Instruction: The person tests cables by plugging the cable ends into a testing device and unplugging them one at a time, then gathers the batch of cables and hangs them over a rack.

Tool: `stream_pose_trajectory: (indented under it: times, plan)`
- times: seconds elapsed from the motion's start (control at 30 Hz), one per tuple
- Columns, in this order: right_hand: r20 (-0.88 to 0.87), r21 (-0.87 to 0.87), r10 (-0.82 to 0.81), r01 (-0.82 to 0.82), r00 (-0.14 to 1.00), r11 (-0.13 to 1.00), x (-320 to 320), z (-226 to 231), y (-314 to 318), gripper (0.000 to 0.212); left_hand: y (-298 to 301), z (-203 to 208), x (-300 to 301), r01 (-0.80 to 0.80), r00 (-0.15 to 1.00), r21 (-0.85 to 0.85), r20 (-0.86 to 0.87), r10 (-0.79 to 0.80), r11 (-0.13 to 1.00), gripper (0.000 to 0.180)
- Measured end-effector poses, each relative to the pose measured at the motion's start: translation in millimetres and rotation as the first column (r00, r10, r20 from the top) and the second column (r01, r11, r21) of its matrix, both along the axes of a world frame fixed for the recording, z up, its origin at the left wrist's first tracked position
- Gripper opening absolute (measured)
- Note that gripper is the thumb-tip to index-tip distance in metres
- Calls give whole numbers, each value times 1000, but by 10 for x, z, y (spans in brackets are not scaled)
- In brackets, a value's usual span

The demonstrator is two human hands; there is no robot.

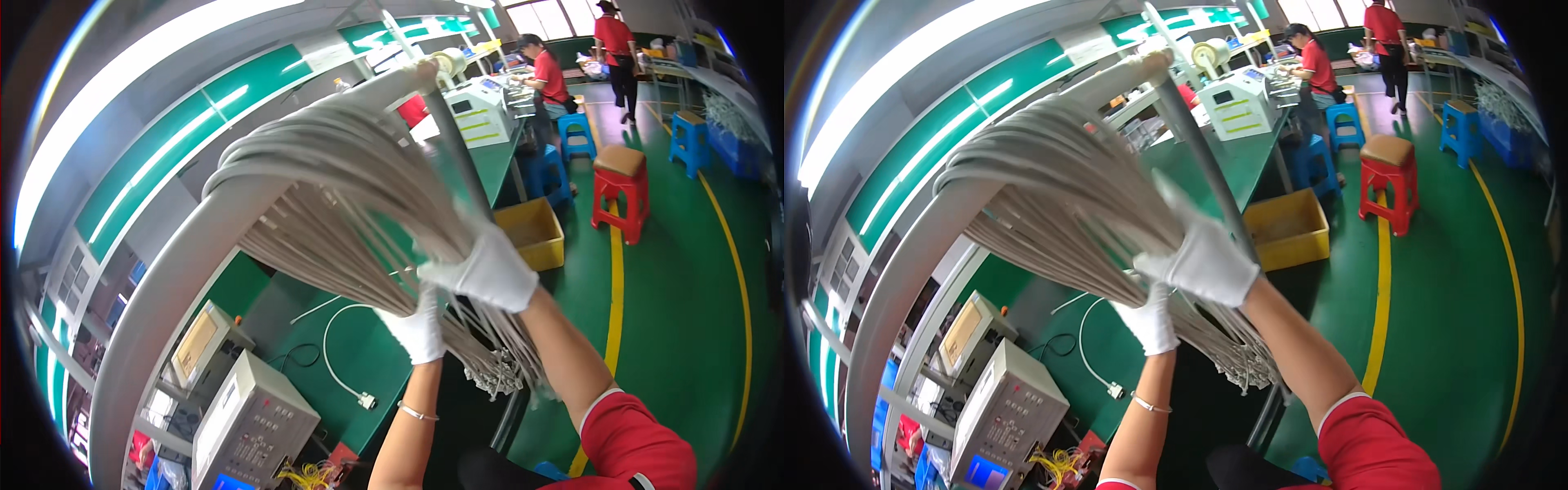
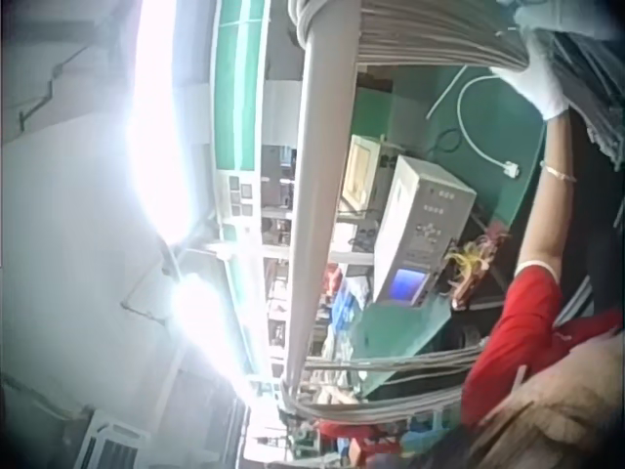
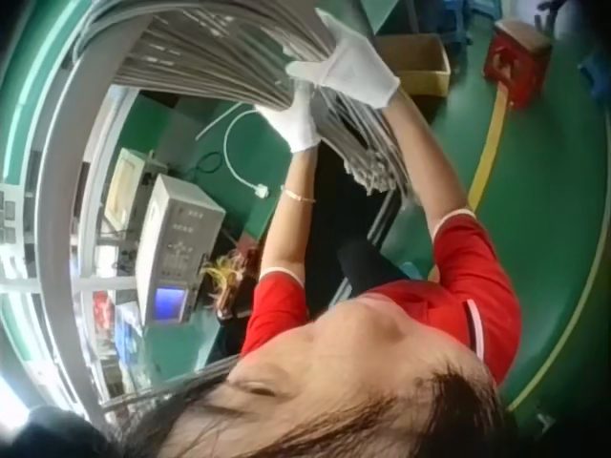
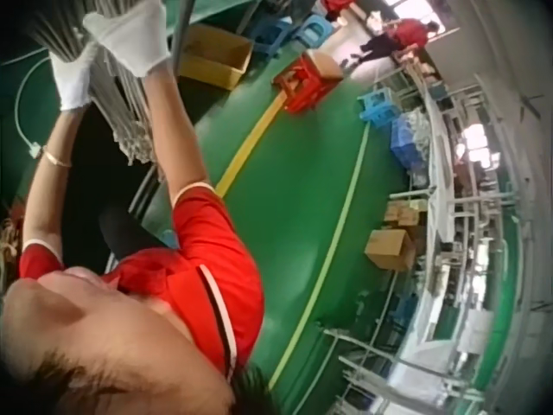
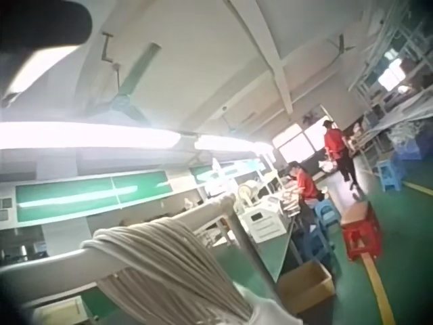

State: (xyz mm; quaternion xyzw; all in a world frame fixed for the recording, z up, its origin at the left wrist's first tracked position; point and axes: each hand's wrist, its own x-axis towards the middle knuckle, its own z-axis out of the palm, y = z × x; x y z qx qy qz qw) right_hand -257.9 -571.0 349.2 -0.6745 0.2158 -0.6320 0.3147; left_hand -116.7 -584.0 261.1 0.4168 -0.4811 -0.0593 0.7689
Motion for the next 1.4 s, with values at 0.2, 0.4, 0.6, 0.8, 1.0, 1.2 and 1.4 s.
stream_pose_trajectory:
  times: [0.2, 0.4, 0.6, 0.8, 1.0, 1.2, 1.4]
  plan:
    - [-35, -126, -17, 13, 999, 992, 184, -483, 226, 38, -237, -29, 333, 537, 825, 384, -57, -562, 751, 38]
    - [-251, 71, -45, 65, 967, 995, -172, -1363, 463, 26, 115, -750, 53, 332, 933, 446, -29, -358, 831, 17]
    - [-446, 116, -453, 552, 772, 826, -1408, -1617, 636, 28, 721, -1238, 816, 159, 985, 508, -144, -98, 847, 5]
    - [-401, -290, -765, 722, 504, 628, -1694, -1186, 617, 32, 957, -1259, 601, 63, 998, 578, -29, -56, 813, 17]
    - [-435, 88, -505, 594, 745, 800, -1193, -1695, 553, 24, 1165, -1025, 595, 55, 992, 595, -123, 23, 802, 28]
    - [-385, 306, -451, 572, 805, 761, -1392, -1841, 307, 21, 809, -576, 434, 129, 932, 439, -361, 42, 889, 25]
    - [-513, 172, -641, 800, 571, 575, -1750, -2170, 20, 15, 94, 140, 50, 285, 919, 393, -373, -132, 874, 25]
